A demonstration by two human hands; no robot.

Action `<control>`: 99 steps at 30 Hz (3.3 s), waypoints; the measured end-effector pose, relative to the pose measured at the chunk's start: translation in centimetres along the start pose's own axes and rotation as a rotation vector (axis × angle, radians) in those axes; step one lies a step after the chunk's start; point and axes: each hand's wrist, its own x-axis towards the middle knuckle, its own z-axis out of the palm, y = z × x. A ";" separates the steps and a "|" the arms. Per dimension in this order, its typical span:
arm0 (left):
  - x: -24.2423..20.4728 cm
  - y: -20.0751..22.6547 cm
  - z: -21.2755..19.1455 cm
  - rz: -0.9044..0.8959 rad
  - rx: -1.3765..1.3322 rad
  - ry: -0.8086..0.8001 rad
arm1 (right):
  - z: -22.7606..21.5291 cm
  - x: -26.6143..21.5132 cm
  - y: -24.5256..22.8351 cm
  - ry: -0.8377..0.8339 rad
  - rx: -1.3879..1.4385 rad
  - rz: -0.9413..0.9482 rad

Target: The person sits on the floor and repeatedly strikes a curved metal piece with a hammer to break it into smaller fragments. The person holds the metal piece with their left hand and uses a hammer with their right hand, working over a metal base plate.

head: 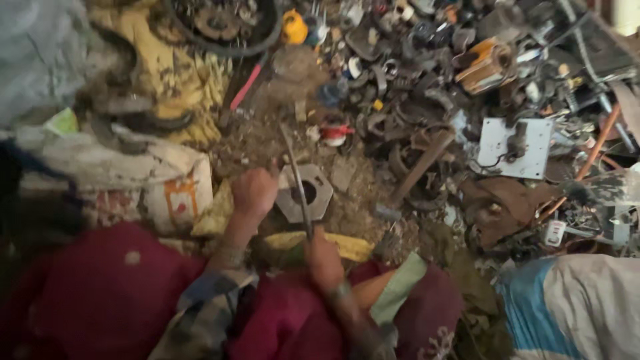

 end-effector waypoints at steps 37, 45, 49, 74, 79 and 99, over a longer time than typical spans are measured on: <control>-2.1 -1.8 2.1 0.442 0.329 0.087 | -2.0 -2.4 -1.5 0.142 -0.011 0.016; -1.1 -0.1 0.8 0.111 0.093 0.050 | -3.4 -1.3 -1.3 0.452 0.402 0.043; -0.7 0.9 -0.8 0.132 0.107 -0.028 | 0.5 -0.3 -0.8 -0.045 -0.016 0.049; -0.2 -0.5 0.8 0.031 0.062 0.024 | -7.5 -3.5 -0.3 0.513 0.579 0.058; -0.4 -0.5 -0.2 -0.026 0.119 -0.059 | 1.3 -2.7 1.6 0.192 0.116 0.016; 1.7 -3.1 0.2 -0.121 0.090 -0.128 | 9.5 -2.2 8.9 0.048 -0.001 0.050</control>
